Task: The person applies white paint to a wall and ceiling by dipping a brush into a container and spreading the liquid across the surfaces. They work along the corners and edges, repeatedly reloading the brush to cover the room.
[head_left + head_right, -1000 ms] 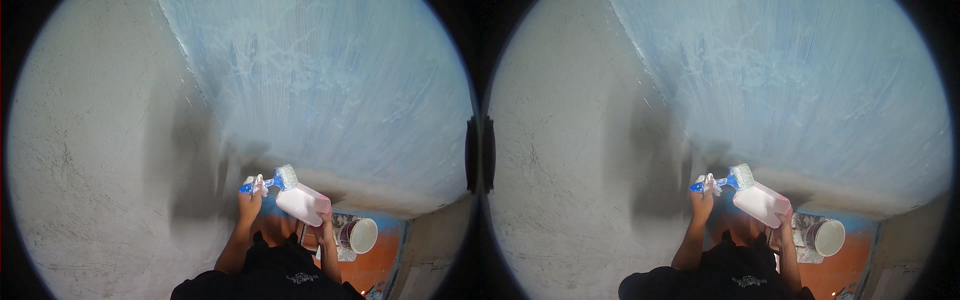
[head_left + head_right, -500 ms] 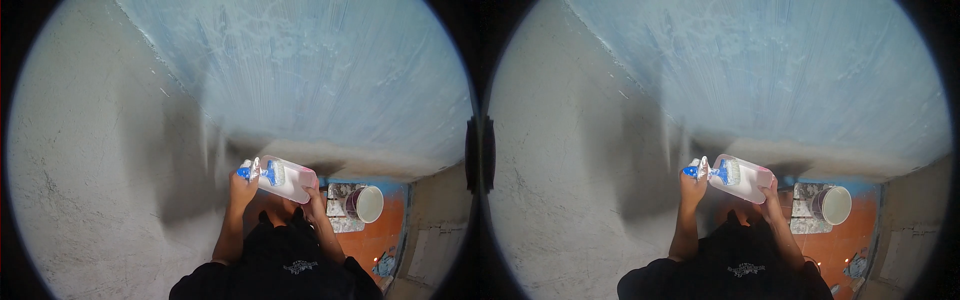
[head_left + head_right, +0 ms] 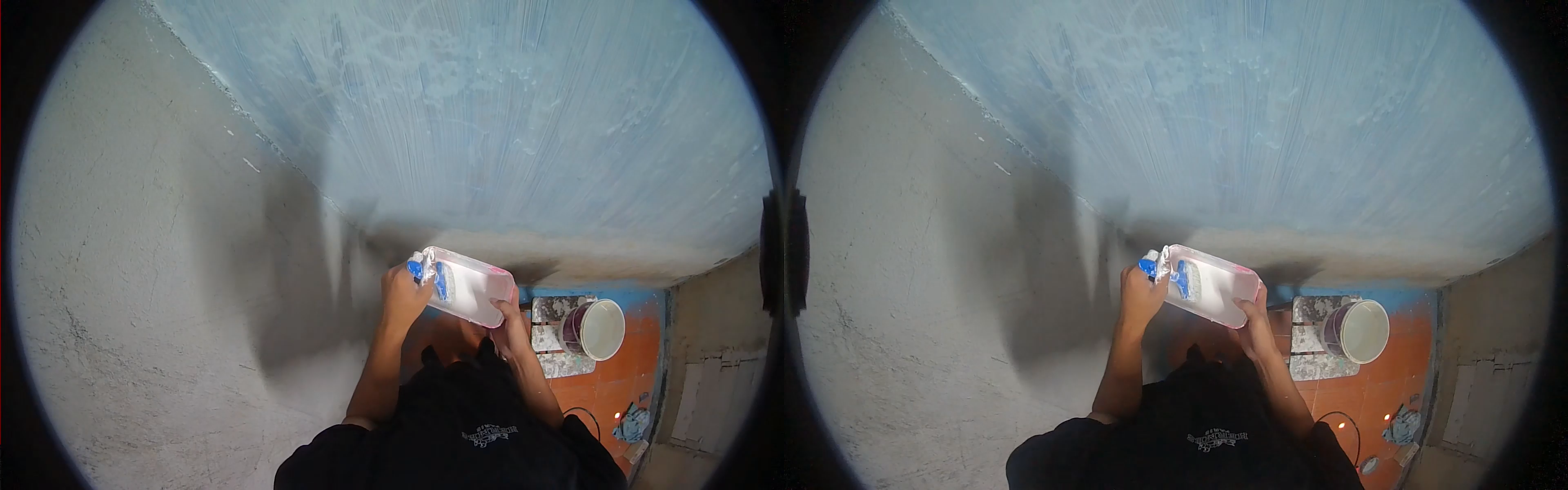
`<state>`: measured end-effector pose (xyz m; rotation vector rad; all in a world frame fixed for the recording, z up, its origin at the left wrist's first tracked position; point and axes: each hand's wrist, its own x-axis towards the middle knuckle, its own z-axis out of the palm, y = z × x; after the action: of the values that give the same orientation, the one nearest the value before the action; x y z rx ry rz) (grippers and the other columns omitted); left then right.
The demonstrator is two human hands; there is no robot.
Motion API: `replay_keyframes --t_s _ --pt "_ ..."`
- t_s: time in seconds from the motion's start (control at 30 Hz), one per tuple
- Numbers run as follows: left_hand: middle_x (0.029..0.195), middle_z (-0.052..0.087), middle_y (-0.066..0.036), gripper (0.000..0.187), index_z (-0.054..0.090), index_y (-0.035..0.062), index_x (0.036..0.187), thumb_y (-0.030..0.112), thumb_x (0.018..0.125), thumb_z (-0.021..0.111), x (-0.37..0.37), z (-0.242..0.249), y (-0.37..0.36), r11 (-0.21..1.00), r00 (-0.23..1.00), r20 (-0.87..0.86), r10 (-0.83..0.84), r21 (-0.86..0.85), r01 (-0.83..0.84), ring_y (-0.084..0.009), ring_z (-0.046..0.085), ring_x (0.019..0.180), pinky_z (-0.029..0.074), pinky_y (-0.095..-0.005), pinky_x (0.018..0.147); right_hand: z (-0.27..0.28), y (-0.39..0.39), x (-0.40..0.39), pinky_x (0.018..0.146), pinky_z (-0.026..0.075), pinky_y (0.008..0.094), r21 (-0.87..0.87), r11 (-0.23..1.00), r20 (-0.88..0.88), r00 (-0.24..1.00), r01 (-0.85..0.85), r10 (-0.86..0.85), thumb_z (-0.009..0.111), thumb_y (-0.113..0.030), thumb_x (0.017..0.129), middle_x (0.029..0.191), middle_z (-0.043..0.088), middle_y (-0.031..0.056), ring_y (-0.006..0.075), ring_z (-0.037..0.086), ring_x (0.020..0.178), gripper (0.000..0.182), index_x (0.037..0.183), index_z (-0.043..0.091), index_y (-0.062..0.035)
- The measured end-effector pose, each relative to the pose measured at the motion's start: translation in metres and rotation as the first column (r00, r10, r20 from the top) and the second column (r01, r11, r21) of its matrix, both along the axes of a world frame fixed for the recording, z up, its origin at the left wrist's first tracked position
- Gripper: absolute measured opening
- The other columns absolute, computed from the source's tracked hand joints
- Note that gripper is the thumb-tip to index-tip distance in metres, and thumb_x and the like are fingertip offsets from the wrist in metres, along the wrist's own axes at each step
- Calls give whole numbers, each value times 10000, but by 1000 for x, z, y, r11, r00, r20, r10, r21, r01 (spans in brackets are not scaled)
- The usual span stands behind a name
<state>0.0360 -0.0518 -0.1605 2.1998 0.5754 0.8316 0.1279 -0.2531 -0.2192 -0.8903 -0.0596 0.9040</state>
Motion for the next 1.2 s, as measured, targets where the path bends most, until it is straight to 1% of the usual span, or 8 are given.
replay_keyframes --t_s 0.47,0.57,0.77,0.87,0.97,1.07,1.13,1.2 --pt "728 626 -227 148 618 -30 816 103 794 679 23 -3 -6 997 998 -13 66 27 -66 -452 606 720 467 -461 594 -3 -2 28 1016 415 415 -11 1000 40 999 -17 17 550 -111 868 1345 390 106 244 402 1268 622 1424 274 -141" --pt "713 615 -232 153 601 -38 800 95 797 676 28 -3 -6 990 997 -9 76 -116 -77 -457 596 702 455 -449 577 1 -6 36 1017 415 411 -14 1000 42 999 -15 15 554 -111 865 1344 391 106 246 404 1268 625 1423 273 -131" --pt "592 538 -135 209 579 -24 773 115 918 637 47 -2 -15 966 989 90 116 -240 -91 -176 468 525 410 -340 531 2 -21 54 1018 420 410 -67 997 13 999 34 -33 551 -93 856 1338 399 106 249 421 1259 622 1415 283 -147" --pt "591 496 6 282 554 14 739 159 978 587 58 13 -22 936 991 23 134 -330 -119 -67 437 573 351 -298 508 -9 -24 65 1015 425 416 -39 997 19 998 62 -62 545 -84 856 1337 406 110 252 428 1259 616 1412 289 -154" --pt "615 495 0 269 558 10 753 154 978 585 67 26 -25 931 997 57 -50 -358 67 -66 436 591 360 -291 519 -11 -27 80 1016 425 415 -43 998 -1 999 53 -53 535 -71 857 1336 410 116 253 432 1260 608 1409 292 -147" --pt "780 644 -127 127 630 -2 900 100 848 685 66 39 -23 917 964 6 -266 -307 255 -227 622 719 480 -331 657 -3 -31 93 1019 423 438 -38 998 18 999 44 -44 530 -72 848 1328 428 100 256 443 1251 614 1415 313 -160" --pt "961 675 -219 306 626 -5 1030 86 756 726 66 38 -11 889 908 -71 -412 -249 384 -421 645 877 515 -410 747 -6 -28 102 1003 434 464 -37 999 33 999 36 -35 533 -81 843 1328 428 97 260 450 1243 620 1416 318 -179" --pt "995 668 -218 350 604 -2 1082 95 766 720 72 59 -9 880 890 -79 -450 -212 426 -427 629 915 511 -417 766 -9 -24 109 1000 436 467 -20 1000 52 999 16 -15 530 -76 841 1327 427 97 263 452 1241 617 1412 317 -177"
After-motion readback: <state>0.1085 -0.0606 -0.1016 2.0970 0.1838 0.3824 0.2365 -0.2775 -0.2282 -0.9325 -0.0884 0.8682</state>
